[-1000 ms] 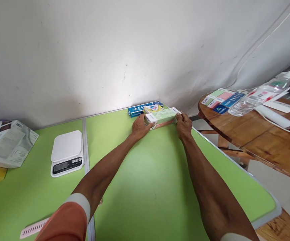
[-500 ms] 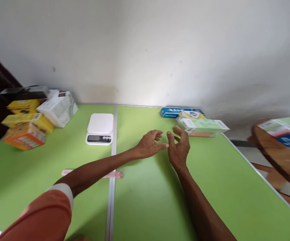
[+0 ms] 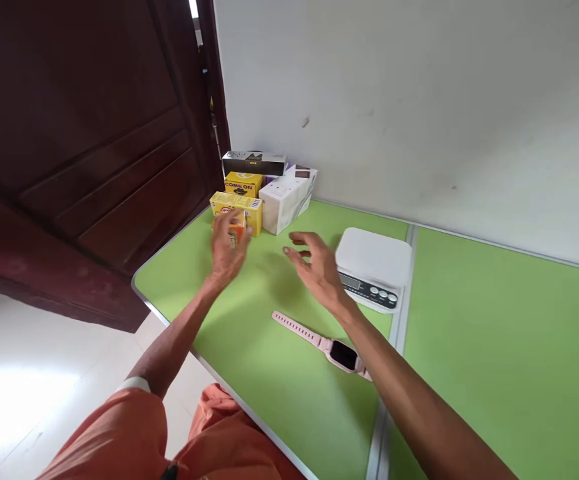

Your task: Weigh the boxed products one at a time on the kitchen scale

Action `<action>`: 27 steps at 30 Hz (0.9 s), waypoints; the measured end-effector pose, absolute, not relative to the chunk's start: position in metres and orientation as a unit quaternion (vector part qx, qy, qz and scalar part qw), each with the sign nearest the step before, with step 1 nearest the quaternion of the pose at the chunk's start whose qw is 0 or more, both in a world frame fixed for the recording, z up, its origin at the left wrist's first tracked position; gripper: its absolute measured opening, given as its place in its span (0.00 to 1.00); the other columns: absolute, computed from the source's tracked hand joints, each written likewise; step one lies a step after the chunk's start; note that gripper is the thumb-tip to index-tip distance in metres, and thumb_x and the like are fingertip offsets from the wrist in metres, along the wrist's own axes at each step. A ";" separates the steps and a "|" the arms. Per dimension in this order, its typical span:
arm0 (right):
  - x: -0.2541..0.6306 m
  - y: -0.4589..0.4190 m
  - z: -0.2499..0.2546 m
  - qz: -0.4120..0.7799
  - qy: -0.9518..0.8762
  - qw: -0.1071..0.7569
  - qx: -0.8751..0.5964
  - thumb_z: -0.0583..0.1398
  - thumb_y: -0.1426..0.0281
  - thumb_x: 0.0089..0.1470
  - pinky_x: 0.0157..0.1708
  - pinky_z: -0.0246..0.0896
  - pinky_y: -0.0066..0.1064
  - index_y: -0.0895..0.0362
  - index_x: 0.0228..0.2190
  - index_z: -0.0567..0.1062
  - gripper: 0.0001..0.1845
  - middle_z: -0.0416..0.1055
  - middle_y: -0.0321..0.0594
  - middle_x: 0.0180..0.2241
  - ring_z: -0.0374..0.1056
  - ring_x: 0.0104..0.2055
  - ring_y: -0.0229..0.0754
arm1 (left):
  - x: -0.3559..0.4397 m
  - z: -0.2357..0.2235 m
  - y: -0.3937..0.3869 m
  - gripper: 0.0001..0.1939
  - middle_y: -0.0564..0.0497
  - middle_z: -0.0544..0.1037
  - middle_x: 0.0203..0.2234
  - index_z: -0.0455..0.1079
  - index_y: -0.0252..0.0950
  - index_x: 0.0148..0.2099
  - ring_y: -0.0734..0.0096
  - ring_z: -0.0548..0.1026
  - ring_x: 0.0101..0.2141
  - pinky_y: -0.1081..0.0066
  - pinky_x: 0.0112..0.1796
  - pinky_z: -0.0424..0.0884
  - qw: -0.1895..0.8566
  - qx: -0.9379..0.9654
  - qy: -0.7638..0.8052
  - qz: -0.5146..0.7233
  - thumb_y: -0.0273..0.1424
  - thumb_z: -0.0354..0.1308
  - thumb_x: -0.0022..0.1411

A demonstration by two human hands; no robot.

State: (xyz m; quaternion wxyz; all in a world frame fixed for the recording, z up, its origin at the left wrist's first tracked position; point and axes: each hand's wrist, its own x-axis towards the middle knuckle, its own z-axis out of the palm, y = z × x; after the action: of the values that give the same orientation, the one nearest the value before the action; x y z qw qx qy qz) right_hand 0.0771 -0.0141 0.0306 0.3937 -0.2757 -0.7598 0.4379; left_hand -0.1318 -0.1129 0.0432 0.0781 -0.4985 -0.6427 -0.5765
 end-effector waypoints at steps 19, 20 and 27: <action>-0.069 -0.004 -0.013 0.557 -0.725 0.323 -0.245 0.79 0.63 0.48 0.67 0.71 0.55 0.47 0.69 0.69 0.50 0.74 0.48 0.67 0.70 0.68 0.61 | -0.233 0.014 -0.127 0.50 0.37 0.81 0.61 0.73 0.37 0.62 0.49 0.81 0.57 0.49 0.62 0.79 -0.243 -0.398 -0.703 -0.537 0.50 0.84 0.41; -0.066 -0.005 -0.011 0.565 -0.723 0.316 -0.244 0.78 0.66 0.48 0.66 0.72 0.54 0.48 0.69 0.69 0.51 0.74 0.48 0.67 0.71 0.67 0.60 | -0.234 0.017 -0.128 0.48 0.38 0.82 0.58 0.73 0.37 0.61 0.50 0.82 0.56 0.50 0.61 0.79 -0.255 -0.400 -0.697 -0.538 0.50 0.84 0.41; -0.029 -0.005 -0.006 0.567 -0.733 0.260 -0.270 0.77 0.71 0.47 0.48 0.78 0.43 0.48 0.67 0.75 0.47 0.79 0.41 0.52 0.76 0.41 0.45 | -0.212 0.030 -0.149 0.45 0.45 0.87 0.48 0.73 0.38 0.54 0.51 0.85 0.50 0.51 0.58 0.81 -0.324 -0.405 -0.680 -0.519 0.47 0.87 0.37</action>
State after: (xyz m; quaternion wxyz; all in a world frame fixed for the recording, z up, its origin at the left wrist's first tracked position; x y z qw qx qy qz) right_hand -0.0289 -0.0049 -0.0064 0.2603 -0.2705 -0.7332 0.5670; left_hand -0.2120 -0.1487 0.0303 -0.3239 -0.4048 -0.6799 -0.5185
